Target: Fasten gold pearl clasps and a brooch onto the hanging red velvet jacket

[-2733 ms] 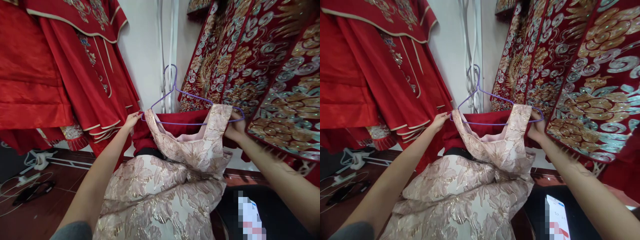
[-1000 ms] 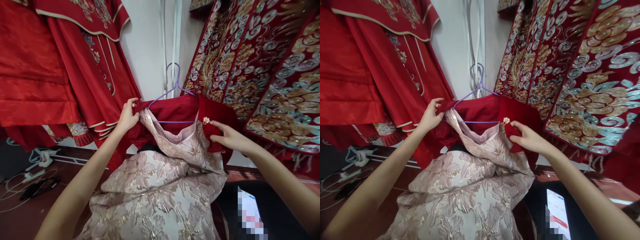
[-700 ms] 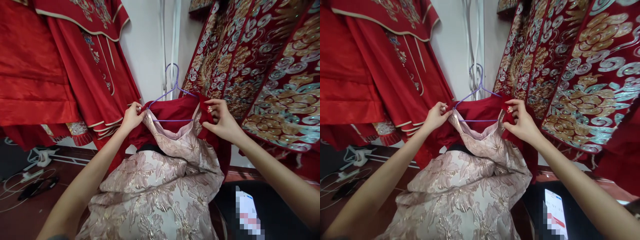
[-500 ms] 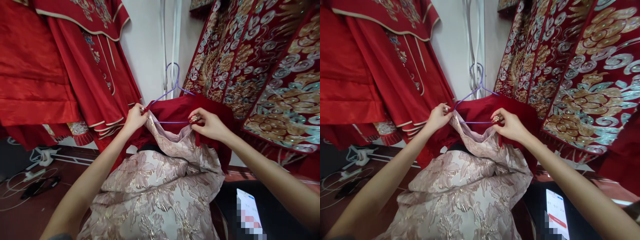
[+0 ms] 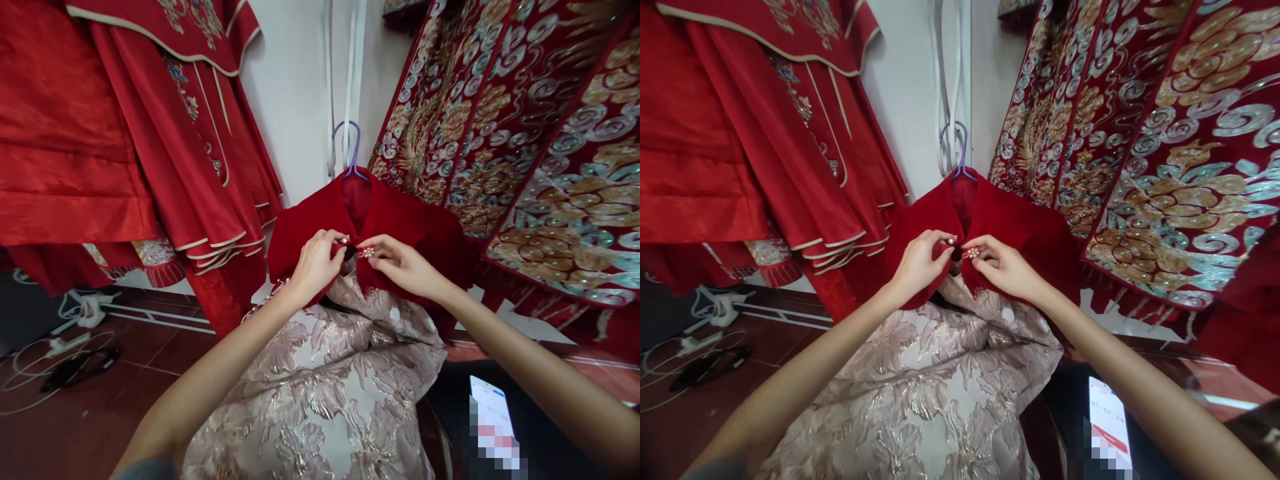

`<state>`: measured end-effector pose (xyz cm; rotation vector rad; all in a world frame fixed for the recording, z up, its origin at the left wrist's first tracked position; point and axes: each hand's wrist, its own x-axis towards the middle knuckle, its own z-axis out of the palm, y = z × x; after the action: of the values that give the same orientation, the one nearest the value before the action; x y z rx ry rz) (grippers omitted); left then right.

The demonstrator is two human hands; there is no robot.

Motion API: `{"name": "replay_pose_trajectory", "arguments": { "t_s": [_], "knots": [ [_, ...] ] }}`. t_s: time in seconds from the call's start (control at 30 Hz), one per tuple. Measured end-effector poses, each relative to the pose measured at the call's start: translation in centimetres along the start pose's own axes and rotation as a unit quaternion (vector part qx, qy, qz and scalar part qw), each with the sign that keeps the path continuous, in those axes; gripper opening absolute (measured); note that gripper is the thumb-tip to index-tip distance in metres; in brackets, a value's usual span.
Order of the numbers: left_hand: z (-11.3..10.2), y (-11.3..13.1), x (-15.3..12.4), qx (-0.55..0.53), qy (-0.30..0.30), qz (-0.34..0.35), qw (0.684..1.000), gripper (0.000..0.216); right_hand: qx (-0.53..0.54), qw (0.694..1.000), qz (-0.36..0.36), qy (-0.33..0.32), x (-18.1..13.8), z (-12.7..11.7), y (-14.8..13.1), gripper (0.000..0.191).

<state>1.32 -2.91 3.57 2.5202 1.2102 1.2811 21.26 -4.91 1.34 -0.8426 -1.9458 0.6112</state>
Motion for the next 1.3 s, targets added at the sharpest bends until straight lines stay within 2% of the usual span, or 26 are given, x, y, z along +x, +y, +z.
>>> {"name": "replay_pose_trajectory", "arguments": {
  "t_s": [0.17, 0.27, 0.43, 0.67, 0.87, 1.0, 1.3],
  "knots": [
    [0.7, -0.6, -0.8, -0.068, 0.055, 0.006, 0.996, 0.024, -0.079, 0.993, -0.016, 0.082, -0.2, -1.0, -0.7, 0.023],
    [1.2, -0.4, -0.6, -0.118, 0.065, -0.019, 0.991, 0.021, -0.126, 0.986, -0.049, 0.093, 0.3, -0.8, -1.6, 0.020],
    [1.5, -0.6, 0.1, -0.163, 0.048, -0.055, 0.984, 0.016, -0.176, 0.976, -0.082, 0.094, 1.3, -0.2, -2.0, 0.017],
    [1.1, -1.5, 1.2, -0.188, -0.019, -0.073, 0.979, 0.020, -0.213, 0.967, -0.093, 0.104, 1.9, -0.6, -1.7, 0.018],
    [0.3, -0.9, 2.1, -0.095, -0.070, -0.026, 0.993, 0.018, -0.231, 0.961, -0.107, 0.103, 2.1, -0.8, -2.0, 0.020],
    [0.0, -0.1, 2.0, -0.028, -0.083, -0.021, 0.996, 0.015, -0.248, 0.957, -0.107, 0.105, 2.1, -0.7, -1.7, 0.021],
    [0.3, 0.4, 1.3, -0.019, -0.045, 0.009, 0.999, 0.010, -0.272, 0.951, -0.095, 0.112, 1.9, -0.8, -1.6, 0.024]
  ]
}}
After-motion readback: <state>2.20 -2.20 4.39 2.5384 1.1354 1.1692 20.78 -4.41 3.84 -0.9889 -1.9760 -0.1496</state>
